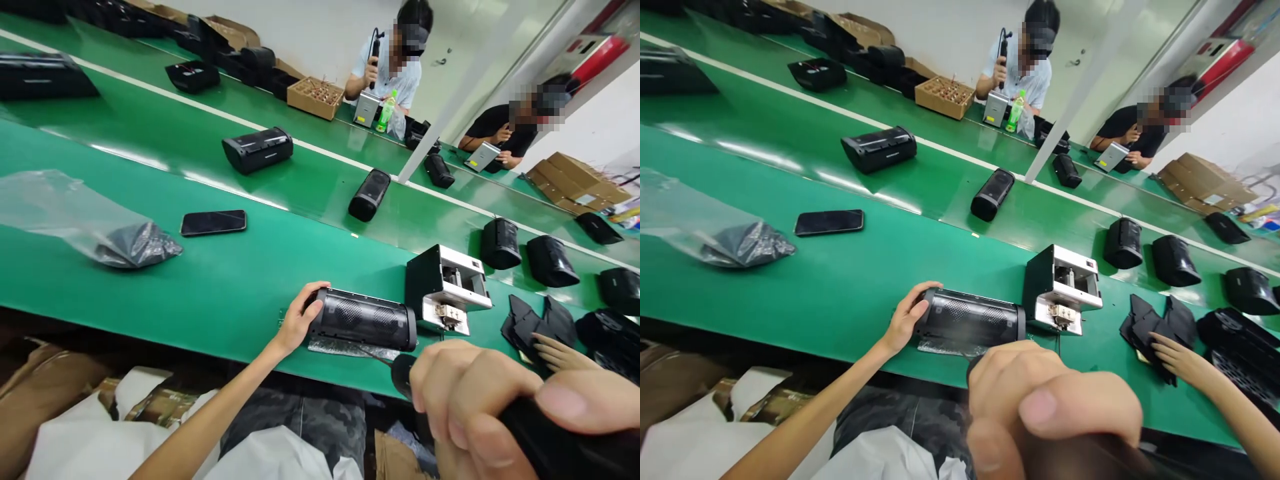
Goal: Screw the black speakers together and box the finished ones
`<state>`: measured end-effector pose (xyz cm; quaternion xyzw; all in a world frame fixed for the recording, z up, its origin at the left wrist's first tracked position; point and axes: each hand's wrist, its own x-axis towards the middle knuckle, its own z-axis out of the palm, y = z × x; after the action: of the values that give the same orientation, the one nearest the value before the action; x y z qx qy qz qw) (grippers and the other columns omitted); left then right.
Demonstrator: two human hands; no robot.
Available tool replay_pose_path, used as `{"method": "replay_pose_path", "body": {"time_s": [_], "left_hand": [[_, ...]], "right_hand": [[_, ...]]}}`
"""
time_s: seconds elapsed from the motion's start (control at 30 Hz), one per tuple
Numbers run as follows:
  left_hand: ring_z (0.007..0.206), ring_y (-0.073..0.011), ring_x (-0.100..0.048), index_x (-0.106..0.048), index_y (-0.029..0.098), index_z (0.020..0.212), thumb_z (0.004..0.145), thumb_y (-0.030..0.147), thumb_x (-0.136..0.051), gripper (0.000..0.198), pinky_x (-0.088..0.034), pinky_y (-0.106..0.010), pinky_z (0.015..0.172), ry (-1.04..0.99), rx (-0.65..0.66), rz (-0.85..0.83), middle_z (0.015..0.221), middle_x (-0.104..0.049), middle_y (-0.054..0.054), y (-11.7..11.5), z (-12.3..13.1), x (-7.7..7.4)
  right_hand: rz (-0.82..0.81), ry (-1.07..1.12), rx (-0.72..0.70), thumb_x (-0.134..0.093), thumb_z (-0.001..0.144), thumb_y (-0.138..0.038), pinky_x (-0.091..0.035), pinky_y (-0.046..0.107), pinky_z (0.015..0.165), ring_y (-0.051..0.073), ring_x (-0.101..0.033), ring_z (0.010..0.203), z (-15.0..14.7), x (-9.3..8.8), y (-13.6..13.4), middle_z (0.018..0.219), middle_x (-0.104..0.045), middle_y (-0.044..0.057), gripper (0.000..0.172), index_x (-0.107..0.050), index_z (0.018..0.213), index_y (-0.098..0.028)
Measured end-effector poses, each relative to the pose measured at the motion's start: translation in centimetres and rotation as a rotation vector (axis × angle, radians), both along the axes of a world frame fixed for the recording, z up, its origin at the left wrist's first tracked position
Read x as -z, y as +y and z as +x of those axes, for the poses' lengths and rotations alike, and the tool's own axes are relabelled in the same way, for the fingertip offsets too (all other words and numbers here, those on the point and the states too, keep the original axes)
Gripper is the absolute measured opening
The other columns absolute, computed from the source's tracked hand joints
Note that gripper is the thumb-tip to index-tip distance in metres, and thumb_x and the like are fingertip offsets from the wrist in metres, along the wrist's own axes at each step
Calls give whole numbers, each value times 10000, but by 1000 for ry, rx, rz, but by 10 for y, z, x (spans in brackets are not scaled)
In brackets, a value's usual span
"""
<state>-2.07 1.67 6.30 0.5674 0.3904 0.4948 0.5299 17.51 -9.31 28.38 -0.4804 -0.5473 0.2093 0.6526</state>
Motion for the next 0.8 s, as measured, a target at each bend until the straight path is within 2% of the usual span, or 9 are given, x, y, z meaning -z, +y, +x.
{"method": "replay_pose_path", "body": {"time_s": [0.1, 0.23, 0.37, 0.5, 0.6, 0.67, 0.8], "left_hand": [[1371, -318, -671, -737, 221, 1351, 1052, 515, -611, 437, -480, -445, 1236, 3, 5, -4, 1423, -753, -110, 0, 1, -2], [1371, -328, -673, -739, 225, 1350, 1046, 500, -611, 429, -491, -460, 1234, 2, 13, -6, 1427, -749, -116, -1, 1, -5], [1378, -325, -669, -737, 225, 1359, 1053, 492, -608, 426, -487, -454, 1241, -4, 21, -8, 1432, -742, -118, -1, 2, -6], [1392, -325, -656, -733, 230, 1366, 1060, 501, -595, 432, -489, -448, 1238, -12, 29, -5, 1443, -732, -116, -2, 3, -5], [1362, -326, -667, -738, 228, 1344, 1052, 515, -599, 433, -501, -454, 1215, -12, 31, 7, 1413, -739, -118, -2, 3, -5], [1330, -319, -679, -741, 229, 1328, 1048, 519, -606, 425, -510, -451, 1200, -7, 35, 17, 1380, -749, -114, -3, 3, -5], [1298, -306, -690, -734, 224, 1325, 1051, 521, -602, 425, -521, -435, 1183, -5, 39, 38, 1346, -751, -112, -5, 3, -5]], "right_hand": [[2, -31, -49, -922, 743, -349, -487, 404, 437, 244, -579, 524, -12, -3, 16, 678, -545, -50, 440, -651, 1085, -406], [-11, -65, -114, -937, 752, -366, -494, 409, 449, 254, -603, 571, -21, -7, 27, 717, -579, -31, 452, -664, 1111, -402], [48, -35, -193, -855, 850, -219, -492, 388, 423, 210, -561, 499, -41, -4, 30, 698, -591, -53, 410, -659, 1170, -382], [129, 27, -310, -698, 893, -14, -499, 359, 413, 158, -533, 452, -56, 14, 38, 720, -612, -82, 483, -611, 1255, -322], [78, -51, -408, -673, 926, -16, -528, 345, 441, 155, -562, 469, -56, 37, 48, 723, -629, -97, 464, -572, 1248, -335], [84, -48, -416, -662, 943, -34, -514, 323, 426, 149, -532, 449, -55, 50, 53, 689, -607, -108, 430, -564, 1226, -343], [67, -25, -378, -674, 935, -55, -501, 306, 427, 140, -485, 450, -57, 58, 52, 656, -556, -113, 348, -526, 1096, -325]]}}
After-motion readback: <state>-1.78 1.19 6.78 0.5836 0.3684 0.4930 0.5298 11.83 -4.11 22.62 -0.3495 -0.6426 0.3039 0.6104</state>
